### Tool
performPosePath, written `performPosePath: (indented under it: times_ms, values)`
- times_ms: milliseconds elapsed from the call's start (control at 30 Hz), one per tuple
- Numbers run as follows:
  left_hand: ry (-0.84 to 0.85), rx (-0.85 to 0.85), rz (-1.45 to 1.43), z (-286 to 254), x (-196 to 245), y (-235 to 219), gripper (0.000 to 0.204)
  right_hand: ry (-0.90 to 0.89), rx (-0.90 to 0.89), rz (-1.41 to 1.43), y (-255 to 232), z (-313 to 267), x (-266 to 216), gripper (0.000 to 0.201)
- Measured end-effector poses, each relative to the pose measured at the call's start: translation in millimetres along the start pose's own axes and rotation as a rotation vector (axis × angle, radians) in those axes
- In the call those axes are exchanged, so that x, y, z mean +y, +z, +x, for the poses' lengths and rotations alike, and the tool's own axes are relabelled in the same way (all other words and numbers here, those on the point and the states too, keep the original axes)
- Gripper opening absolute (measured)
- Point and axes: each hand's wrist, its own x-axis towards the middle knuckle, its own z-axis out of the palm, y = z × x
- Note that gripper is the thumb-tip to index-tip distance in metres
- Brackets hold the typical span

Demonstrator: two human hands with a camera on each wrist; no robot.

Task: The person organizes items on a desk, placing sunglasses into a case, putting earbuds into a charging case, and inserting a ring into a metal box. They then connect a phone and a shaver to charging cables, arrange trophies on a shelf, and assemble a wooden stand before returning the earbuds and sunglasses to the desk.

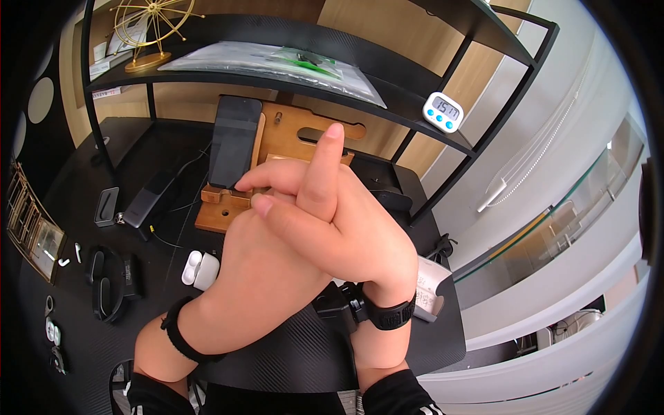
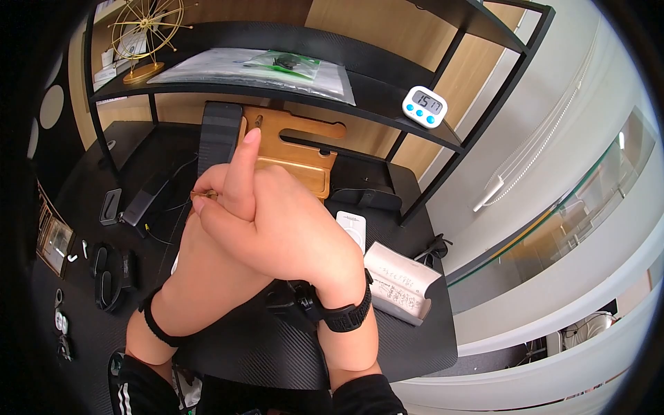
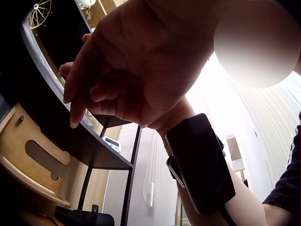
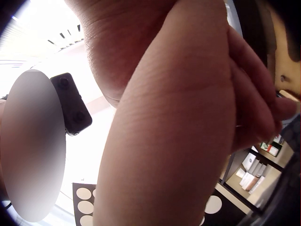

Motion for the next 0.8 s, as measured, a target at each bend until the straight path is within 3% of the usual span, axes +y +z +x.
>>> performPosePath:
  times_ms: [100, 200, 333, 433, 533, 633, 700, 733, 800]
  values:
    - [0.007, -0.011, -0.018, -1, -1, 1, 0.066, 0.057, -0.086, 0.000, -6, 0, -4, 0.026]
    - [0.010, 0.013, -0.008, -1, -1, 3, 0.066, -0.008, 0.020, -0.019, 0, -1, 0, 0.027]
    - [0.037, 0.028, -0.013, 0, -2, 2, 0.061, -0.048, -0.004, 0.136, -4, -3, -27, 0.025]
    - [0.039, 0.019, -0.010, 0, -3, 2, 0.058, 0.004, -0.021, 0.149, -5, -3, -22, 0.025]
    - [0.049, 0.021, -0.019, 1, -2, 3, 0.055, 0.144, -0.105, -0.013, -8, -1, -9, 0.026]
    - [0.069, 0.028, -0.042, 6, -2, 0, 0.052, 0.124, -0.085, -0.022, -5, -4, -7, 0.026]
    - [0.078, 0.028, -0.074, 9, -4, -3, 0.051, 0.058, 0.028, 0.073, -2, -6, -9, 0.029]
    - [0.119, 0.093, -0.082, 10, -5, -4, 0.051, 0.057, 0.031, 0.077, -4, -6, -13, 0.029]
    - [0.159, 0.149, -0.087, 10, -7, -8, 0.050, 0.237, -0.094, 0.158, -10, -8, -22, 0.034]
